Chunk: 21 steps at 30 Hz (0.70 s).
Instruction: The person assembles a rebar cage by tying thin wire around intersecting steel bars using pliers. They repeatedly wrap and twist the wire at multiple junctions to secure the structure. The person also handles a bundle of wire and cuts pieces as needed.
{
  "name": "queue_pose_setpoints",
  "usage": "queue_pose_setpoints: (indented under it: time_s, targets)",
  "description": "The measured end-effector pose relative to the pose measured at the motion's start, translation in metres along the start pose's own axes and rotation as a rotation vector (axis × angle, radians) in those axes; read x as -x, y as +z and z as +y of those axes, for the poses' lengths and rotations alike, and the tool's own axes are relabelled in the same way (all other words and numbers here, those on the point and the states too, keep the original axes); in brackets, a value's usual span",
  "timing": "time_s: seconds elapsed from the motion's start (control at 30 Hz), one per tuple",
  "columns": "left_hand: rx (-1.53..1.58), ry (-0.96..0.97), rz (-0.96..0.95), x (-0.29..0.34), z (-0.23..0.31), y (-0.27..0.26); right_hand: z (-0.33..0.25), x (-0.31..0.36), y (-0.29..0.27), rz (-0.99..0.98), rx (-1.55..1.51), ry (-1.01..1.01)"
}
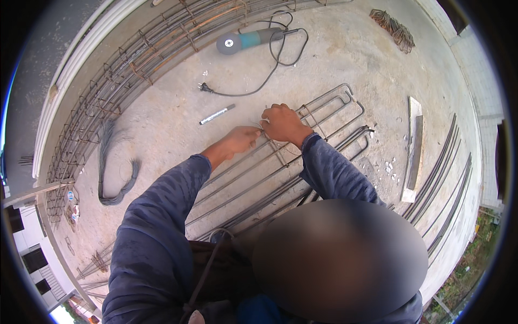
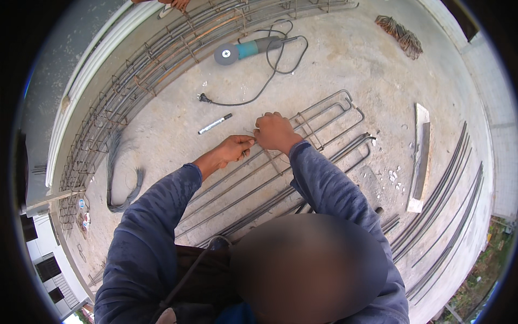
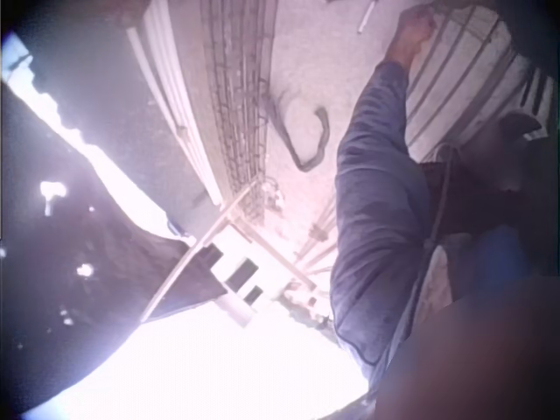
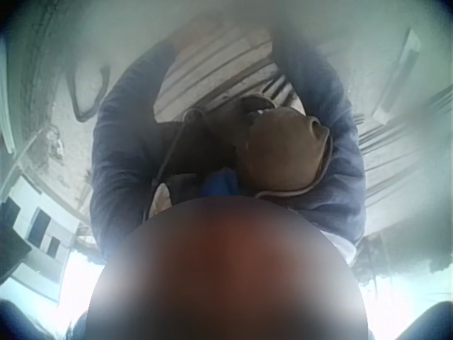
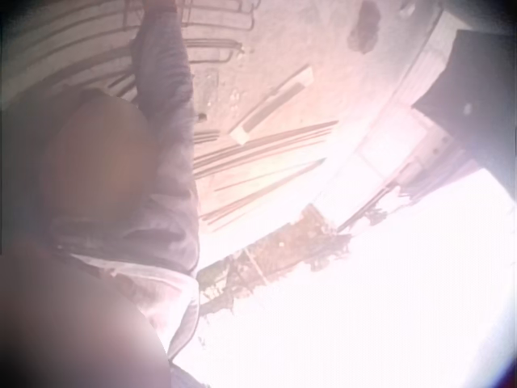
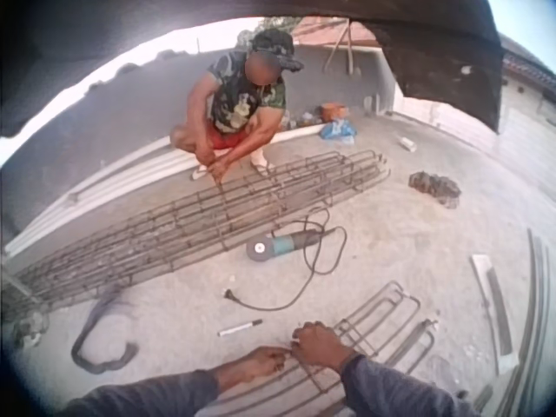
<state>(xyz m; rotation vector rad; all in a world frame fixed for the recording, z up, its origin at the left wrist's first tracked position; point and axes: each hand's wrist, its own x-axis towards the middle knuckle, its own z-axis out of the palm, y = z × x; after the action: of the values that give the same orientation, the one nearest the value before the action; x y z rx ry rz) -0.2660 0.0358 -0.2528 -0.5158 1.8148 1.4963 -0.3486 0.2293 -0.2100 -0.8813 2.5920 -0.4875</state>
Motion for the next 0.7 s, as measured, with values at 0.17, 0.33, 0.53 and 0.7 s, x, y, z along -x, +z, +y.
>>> queue_pose_setpoints:
  time_s: [0.17, 0.33, 0.53, 0.7]
  targets:
    - [-0.008, 0.049, -0.003, -0.003, -0.005, -0.002, -0.024, -0.027, -0.001, -0.363, 0.124, 0.132]
    - [0.080, -0.032, -0.019, 0.005, 0.005, 0.003, -0.016, -0.009, -0.009, -0.274, -0.065, 0.121]
    - [0.041, -0.063, -0.002, 0.004, 0.009, 0.003, -0.031, 0.009, -0.016, -0.123, -0.004, 0.098]
    - [-0.002, -0.004, 0.029, 0.006, 0.010, 0.010, -0.022, 0.012, 0.001, 0.082, 0.115, 0.040]
